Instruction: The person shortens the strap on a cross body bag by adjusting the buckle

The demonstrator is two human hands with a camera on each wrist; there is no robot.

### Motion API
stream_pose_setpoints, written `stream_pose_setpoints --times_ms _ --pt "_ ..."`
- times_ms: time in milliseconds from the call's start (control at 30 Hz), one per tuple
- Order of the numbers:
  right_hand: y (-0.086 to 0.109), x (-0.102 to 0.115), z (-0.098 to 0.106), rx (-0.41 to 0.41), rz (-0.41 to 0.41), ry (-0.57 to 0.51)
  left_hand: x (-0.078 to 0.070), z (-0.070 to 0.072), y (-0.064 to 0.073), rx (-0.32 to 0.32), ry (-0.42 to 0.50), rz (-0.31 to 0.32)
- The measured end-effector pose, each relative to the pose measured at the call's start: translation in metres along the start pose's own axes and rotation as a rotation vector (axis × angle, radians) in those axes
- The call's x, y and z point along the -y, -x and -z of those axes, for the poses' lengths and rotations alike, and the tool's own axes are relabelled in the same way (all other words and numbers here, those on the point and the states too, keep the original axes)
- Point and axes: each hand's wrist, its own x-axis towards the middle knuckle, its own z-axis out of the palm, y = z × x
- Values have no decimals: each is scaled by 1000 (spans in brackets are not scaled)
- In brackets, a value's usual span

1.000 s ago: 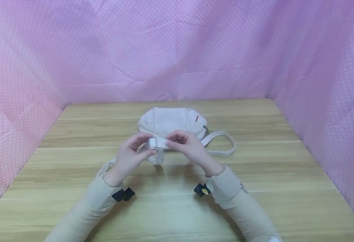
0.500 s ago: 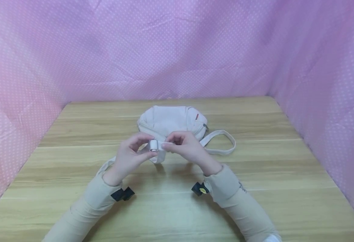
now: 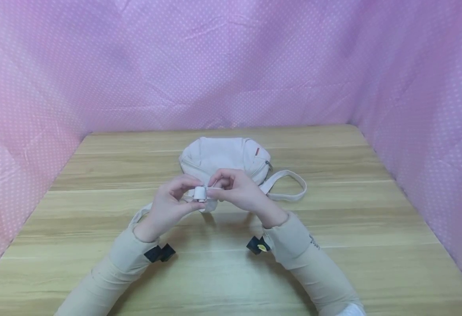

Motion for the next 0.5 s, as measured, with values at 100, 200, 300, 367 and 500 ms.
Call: stream_pose_setpoints --times_ms 100,200,300,367,500 --pt "-1 1 -2 5 -24 -28 0 1 0 6 1 -5" --pt "-1 1 -2 8 -33 -45 0 2 -1 13 -3 -1" --pt "0 -1 -1 21 -33 -56 1 3 -1 11 -9 2" --pt "2 -3 2 25 -25 -56 0 3 -1 4 -15 -1" --pt "5 -7 9 14 -6 -38 0 4 0 -19 -22 -11"
